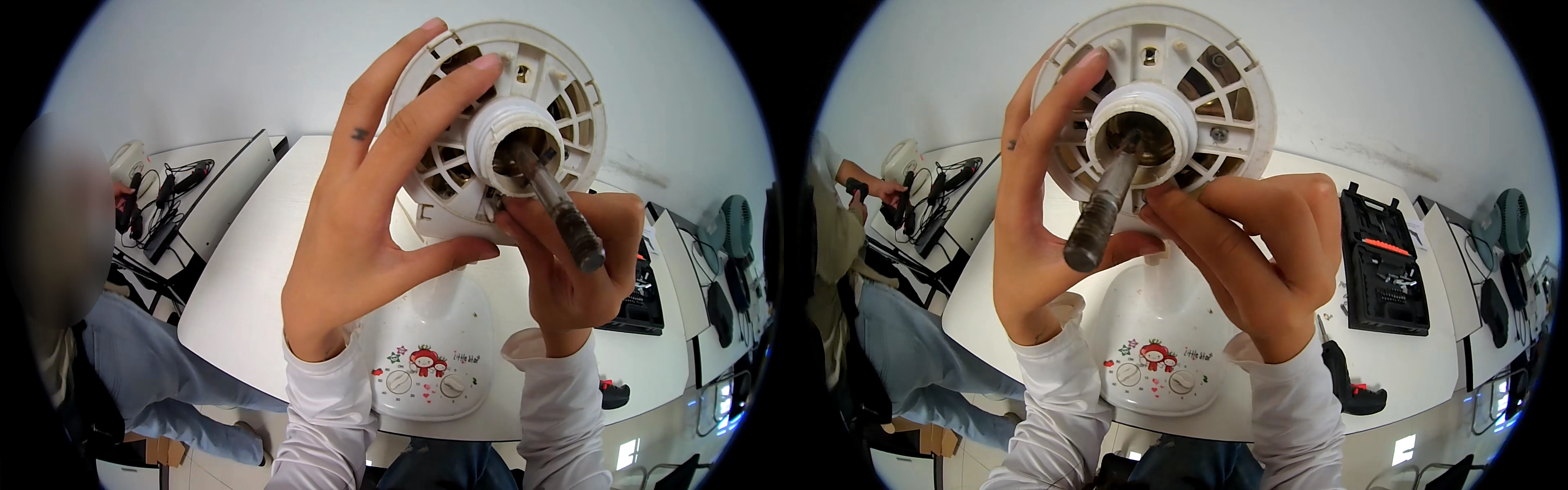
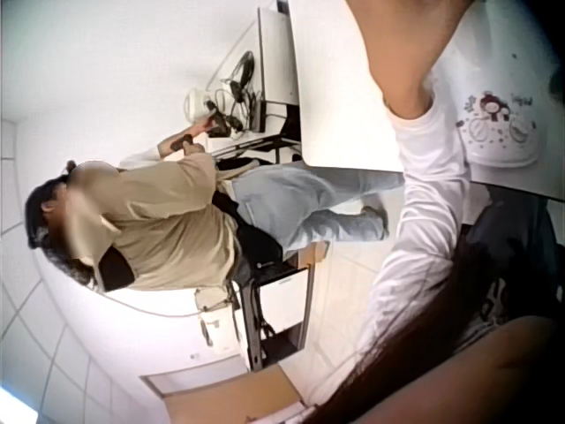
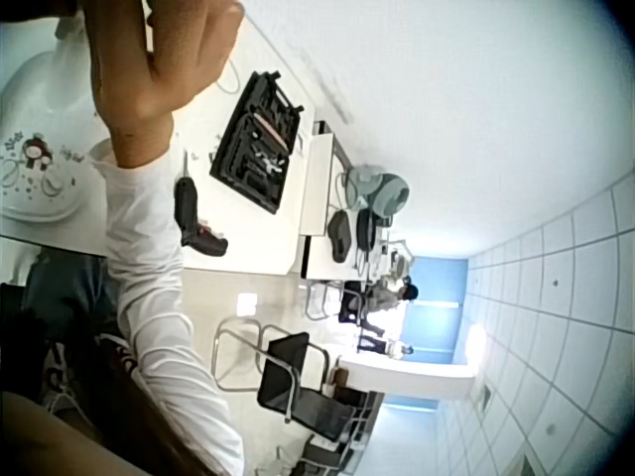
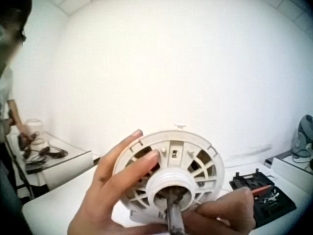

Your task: The person assembles a white fan motor housing by hand and with a cordless drill. They insert screws, tighten them, and repeatedly rotate the motor shaft to check alignment. The person works at a white table with tools and parts nearby.

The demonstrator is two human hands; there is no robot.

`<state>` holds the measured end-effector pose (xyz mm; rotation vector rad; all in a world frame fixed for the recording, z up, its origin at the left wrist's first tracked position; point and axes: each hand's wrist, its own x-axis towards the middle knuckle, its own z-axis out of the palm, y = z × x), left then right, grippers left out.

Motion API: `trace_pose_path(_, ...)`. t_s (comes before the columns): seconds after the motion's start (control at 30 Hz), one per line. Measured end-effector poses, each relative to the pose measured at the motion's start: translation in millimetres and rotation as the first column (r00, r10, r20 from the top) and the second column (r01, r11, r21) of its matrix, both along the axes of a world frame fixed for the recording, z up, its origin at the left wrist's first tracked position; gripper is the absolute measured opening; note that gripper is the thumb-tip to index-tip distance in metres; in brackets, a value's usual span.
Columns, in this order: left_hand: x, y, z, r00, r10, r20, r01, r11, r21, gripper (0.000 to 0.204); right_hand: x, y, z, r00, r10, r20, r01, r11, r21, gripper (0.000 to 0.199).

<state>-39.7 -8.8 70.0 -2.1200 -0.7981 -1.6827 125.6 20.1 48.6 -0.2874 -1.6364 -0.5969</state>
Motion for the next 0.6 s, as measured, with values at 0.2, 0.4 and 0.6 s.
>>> trace_pose_path(0.2, -9, 13, -8, 0.986, -0.166, -0.007, 0.165, 0.986, -0.035, 0.1, 9, 11, 2, 0.996, 0.041, 0.075, -0.044, 0.998, 0.034, 0.042)
trace_pose_path(0.4, -11, 8, -5, 0.977, -0.201, 0.065, 0.205, 0.977, -0.053, 0.08, -1, 5, 3, 0.995, 0.094, 0.044, -0.093, 0.995, -0.031, 0.036)
trace_pose_path(0.6, -2, 7, -6, 0.979, -0.196, 0.064, 0.199, 0.979, -0.048, 0.072, 5, -4, -1, 0.999, 0.031, 0.02, -0.029, 0.995, -0.092, 0.03)
